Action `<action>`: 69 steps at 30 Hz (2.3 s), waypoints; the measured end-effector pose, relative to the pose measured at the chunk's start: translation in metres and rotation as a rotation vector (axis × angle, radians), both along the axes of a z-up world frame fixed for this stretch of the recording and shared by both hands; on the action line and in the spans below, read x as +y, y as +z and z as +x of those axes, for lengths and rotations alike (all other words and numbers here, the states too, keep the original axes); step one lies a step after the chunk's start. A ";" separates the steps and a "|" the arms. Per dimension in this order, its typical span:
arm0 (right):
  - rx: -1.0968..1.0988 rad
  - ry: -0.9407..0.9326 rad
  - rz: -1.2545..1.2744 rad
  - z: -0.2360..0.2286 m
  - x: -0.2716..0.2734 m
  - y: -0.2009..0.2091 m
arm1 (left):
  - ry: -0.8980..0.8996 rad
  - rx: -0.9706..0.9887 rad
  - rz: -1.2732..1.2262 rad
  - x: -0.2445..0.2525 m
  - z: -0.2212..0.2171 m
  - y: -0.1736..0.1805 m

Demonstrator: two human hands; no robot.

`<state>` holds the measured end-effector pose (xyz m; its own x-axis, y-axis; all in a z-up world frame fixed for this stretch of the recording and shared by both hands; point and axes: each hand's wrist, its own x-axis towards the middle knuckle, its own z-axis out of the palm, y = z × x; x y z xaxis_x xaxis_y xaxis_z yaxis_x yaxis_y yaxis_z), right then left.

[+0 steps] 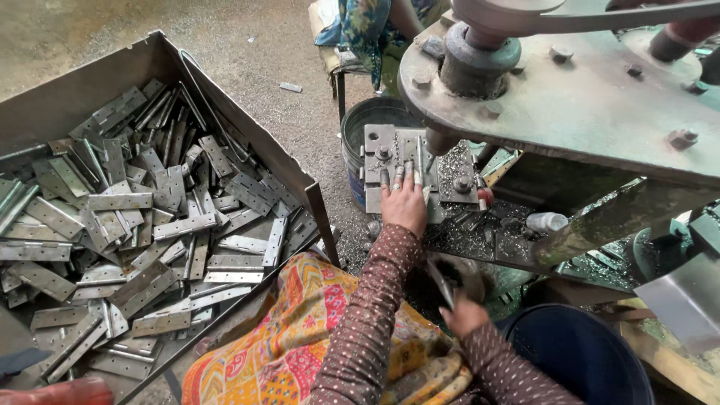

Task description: The person sits on the floor and repeatedly picks up metal hinge pieces from a bin, places them under a drill press, and operates the lever to drill holes. They then return the processed pieces to the bin and continue the cycle.

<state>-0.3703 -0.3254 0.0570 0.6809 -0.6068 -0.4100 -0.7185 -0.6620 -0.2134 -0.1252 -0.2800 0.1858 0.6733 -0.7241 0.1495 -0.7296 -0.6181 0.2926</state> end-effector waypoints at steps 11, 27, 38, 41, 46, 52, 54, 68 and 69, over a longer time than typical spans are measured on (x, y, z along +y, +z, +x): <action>0.077 0.142 -0.042 0.020 -0.040 0.022 | -0.003 -0.051 0.062 0.002 0.021 0.014; -0.284 -0.039 -0.071 0.011 -0.009 0.079 | -0.107 -0.090 0.125 0.028 -0.010 0.024; -0.913 -0.043 -0.238 0.007 0.014 0.140 | -0.297 -0.084 -0.476 0.083 -0.057 0.005; -0.979 -0.073 -0.127 0.010 0.015 0.141 | -0.204 -0.269 -0.877 0.066 -0.053 0.012; -0.971 -0.059 -0.158 0.006 0.019 0.139 | -0.023 -0.580 -0.444 0.023 -0.029 0.014; -0.947 -0.092 -0.138 0.011 0.015 0.142 | 0.098 -0.441 0.088 0.046 -0.018 0.000; -0.936 -0.089 -0.122 0.011 0.018 0.141 | 0.205 -0.364 0.043 0.061 -0.027 -0.002; -0.471 -0.052 -0.197 0.006 -0.005 0.077 | 0.006 -0.165 0.000 0.032 -0.038 0.003; -0.360 -0.027 -0.219 0.004 -0.002 0.056 | 0.011 -0.165 -0.067 0.035 -0.038 0.003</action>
<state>-0.3662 -0.3273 0.1133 0.7397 -0.6729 -0.0085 -0.6417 -0.7015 -0.3102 -0.1630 -0.2451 0.1890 0.6434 -0.7015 0.3064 -0.7645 -0.6092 0.2107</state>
